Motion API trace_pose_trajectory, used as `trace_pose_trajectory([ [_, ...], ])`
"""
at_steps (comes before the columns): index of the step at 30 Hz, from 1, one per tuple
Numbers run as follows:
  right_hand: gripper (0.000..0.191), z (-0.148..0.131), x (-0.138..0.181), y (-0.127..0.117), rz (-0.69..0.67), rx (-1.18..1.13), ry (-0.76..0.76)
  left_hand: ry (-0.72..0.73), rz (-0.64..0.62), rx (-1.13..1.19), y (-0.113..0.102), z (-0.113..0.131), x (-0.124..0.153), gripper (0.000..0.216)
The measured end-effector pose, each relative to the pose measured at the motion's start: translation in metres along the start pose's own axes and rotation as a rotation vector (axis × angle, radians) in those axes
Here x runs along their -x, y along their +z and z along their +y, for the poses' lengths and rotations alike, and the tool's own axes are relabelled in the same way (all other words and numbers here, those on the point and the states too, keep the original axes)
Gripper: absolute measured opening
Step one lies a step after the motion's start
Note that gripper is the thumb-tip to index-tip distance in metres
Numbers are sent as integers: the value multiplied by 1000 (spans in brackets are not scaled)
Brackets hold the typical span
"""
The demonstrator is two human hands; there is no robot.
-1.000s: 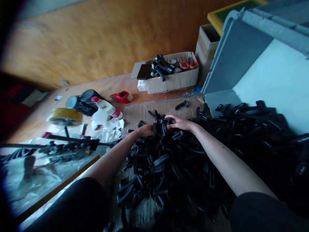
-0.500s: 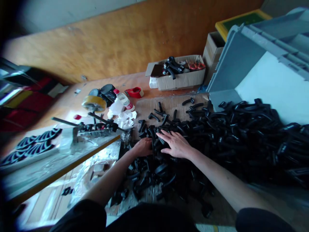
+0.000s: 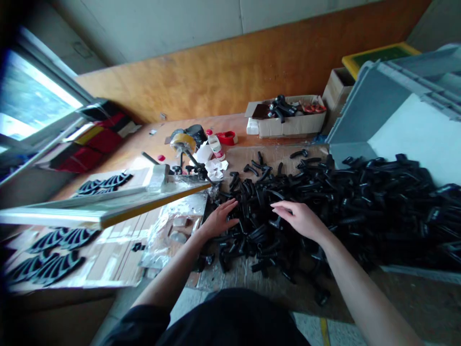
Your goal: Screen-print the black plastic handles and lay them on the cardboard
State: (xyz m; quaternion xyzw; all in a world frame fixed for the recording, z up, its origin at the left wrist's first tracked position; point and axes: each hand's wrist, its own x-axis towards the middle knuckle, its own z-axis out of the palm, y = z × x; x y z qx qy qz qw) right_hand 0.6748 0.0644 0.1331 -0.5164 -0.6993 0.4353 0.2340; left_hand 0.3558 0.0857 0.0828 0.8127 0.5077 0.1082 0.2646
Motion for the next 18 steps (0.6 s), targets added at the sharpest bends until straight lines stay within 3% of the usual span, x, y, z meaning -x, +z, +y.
trace_pose_trajectory([
  [2,47,-5,7,-18,-156,-155,37,31,30,34,-8,-1,20,57],
  [3,49,-4,9,-26,-148,-155,98,43,37,52,-12,-3,30,53],
  [5,47,-1,10,-35,56,0,299,56,42,85,-22,-11,53,47],
  [7,42,1,2,-27,404,260,508,67,39,107,-33,-25,76,43],
  [9,38,-2,-15,-2,658,472,567,75,39,117,-43,-46,100,41],
  [10,37,-5,-27,17,700,531,534,78,45,117,-49,-59,112,40],
  [12,35,-13,-55,60,670,615,437,94,69,118,-59,-90,136,38],
  [14,38,-19,-84,100,546,660,388,118,95,122,-72,-125,159,35],
  [16,41,-23,-106,130,494,724,451,116,109,132,-87,-159,182,34],
  [18,39,-26,-119,147,561,778,527,65,113,150,-102,-189,205,33],
])
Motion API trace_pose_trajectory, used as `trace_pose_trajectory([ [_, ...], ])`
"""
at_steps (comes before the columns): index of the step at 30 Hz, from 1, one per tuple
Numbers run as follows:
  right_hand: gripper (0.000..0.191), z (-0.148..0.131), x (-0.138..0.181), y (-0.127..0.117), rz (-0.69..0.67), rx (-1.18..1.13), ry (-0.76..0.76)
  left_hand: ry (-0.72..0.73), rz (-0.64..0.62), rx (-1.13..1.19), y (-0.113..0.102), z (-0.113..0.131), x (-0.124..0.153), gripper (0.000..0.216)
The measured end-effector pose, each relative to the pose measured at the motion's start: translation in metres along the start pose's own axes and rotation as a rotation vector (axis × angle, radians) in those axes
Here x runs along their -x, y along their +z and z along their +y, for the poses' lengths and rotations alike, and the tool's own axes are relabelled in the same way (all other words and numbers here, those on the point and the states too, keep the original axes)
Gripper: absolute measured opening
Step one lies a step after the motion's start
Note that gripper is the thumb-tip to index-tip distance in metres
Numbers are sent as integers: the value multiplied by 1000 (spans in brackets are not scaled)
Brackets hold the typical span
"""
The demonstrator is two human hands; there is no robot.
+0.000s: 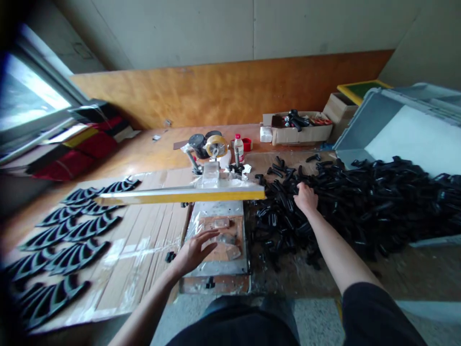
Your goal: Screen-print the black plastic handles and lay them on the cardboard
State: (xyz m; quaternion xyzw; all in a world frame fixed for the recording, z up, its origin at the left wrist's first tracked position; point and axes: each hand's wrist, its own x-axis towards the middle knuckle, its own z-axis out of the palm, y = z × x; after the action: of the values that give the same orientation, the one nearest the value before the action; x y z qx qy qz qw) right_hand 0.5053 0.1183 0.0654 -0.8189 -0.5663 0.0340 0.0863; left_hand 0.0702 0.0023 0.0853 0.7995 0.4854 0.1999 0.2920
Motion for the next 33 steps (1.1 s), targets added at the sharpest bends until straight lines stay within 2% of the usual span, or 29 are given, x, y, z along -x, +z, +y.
trace_pose_trajectory([
  [3,39,-18,11,4,174,-19,1,-134,10,45,-28,-30,32,32],
  [5,40,-38,31,7,197,-88,-145,-235,7,100,-38,-44,50,32],
  [10,43,-129,125,41,-79,-364,-819,-398,56,327,-34,-61,67,37],
  [12,43,-164,156,58,-137,-360,-950,-426,119,393,-28,-59,66,39],
  [15,36,-197,173,71,-132,-240,-1013,-446,200,421,-21,-51,63,40],
  [18,31,-207,169,70,-119,-161,-1046,-457,245,434,-23,-46,62,39],
  [20,30,-209,164,68,-126,-186,-1039,-452,291,446,-32,-45,58,39],
  [23,35,-215,164,71,-115,-273,-1032,-396,453,546,-62,-42,36,46],
  [26,57,-227,174,82,-142,-293,-1112,-309,645,756,-100,-32,-6,53],
  [28,56,-232,184,89,-233,-302,-1208,-273,656,874,-118,-24,-33,53],
  [30,39,-226,191,89,-368,-354,-1283,-258,605,925,-124,-17,-48,56],
  [31,31,-218,192,85,-418,-392,-1267,-253,584,930,-123,-15,-50,57],
  [33,25,-194,183,71,-390,-456,-1041,-250,570,930,-116,-16,-42,59],
])
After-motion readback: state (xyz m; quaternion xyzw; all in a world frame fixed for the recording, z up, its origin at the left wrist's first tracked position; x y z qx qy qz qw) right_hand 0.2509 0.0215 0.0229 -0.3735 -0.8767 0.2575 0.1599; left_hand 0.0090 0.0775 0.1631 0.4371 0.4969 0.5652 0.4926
